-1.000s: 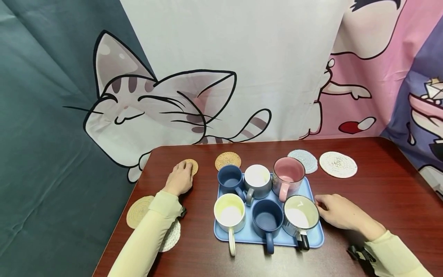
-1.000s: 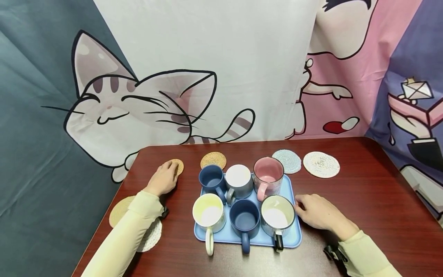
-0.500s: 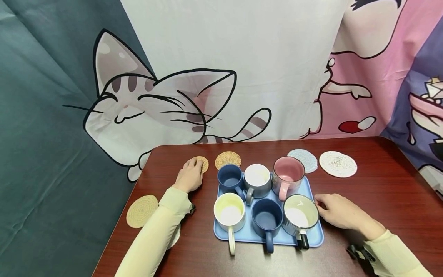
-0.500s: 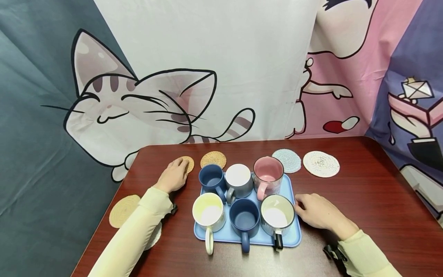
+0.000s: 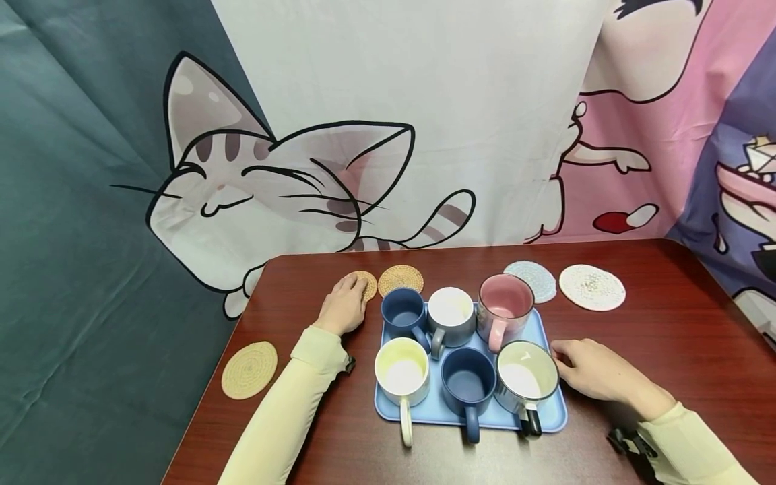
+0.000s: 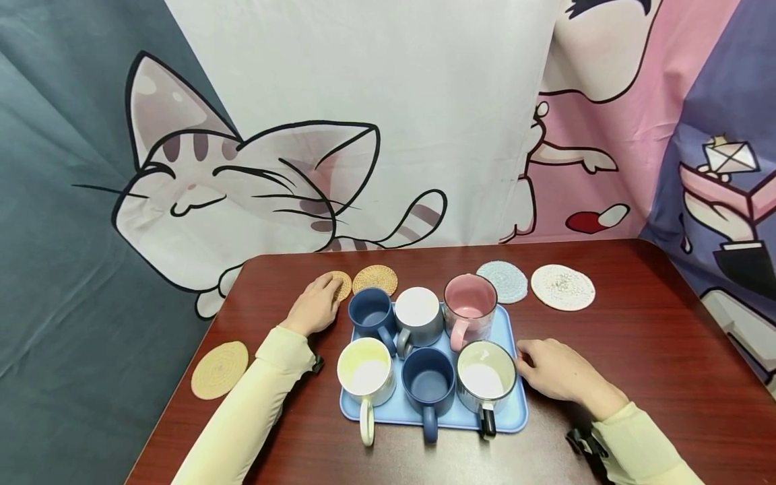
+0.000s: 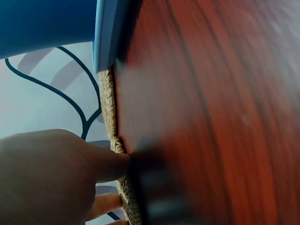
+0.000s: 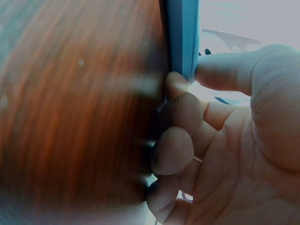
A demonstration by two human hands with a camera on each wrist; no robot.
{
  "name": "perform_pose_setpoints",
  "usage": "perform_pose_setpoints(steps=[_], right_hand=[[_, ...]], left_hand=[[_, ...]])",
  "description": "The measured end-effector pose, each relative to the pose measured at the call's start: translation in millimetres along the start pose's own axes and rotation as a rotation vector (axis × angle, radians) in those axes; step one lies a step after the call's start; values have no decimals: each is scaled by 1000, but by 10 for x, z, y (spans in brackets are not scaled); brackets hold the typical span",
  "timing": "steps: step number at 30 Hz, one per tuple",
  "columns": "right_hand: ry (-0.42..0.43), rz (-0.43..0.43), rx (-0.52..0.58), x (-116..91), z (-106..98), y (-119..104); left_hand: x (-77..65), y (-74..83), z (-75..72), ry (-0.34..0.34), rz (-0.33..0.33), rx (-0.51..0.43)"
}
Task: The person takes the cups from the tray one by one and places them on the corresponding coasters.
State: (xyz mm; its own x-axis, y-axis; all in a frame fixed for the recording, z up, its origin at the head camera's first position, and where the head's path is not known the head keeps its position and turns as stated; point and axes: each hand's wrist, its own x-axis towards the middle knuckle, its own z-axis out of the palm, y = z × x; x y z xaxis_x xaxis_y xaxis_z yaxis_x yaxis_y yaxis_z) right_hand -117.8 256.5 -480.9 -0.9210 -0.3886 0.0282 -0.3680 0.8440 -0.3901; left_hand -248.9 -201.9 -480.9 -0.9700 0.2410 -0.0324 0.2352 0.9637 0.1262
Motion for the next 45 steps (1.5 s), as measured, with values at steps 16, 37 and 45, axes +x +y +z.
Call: perform_pose_setpoints(steps=[16,37,45], right_hand=[[-3,0,4,0,-3,-16],[0,0,3,-2,2,-5],[-2,6,-2,-4,-4,-6]], left_hand=[[57,159,28,7,107,-31],[182,177,119,27,330,-82],[194,193,111,30,332,-116]])
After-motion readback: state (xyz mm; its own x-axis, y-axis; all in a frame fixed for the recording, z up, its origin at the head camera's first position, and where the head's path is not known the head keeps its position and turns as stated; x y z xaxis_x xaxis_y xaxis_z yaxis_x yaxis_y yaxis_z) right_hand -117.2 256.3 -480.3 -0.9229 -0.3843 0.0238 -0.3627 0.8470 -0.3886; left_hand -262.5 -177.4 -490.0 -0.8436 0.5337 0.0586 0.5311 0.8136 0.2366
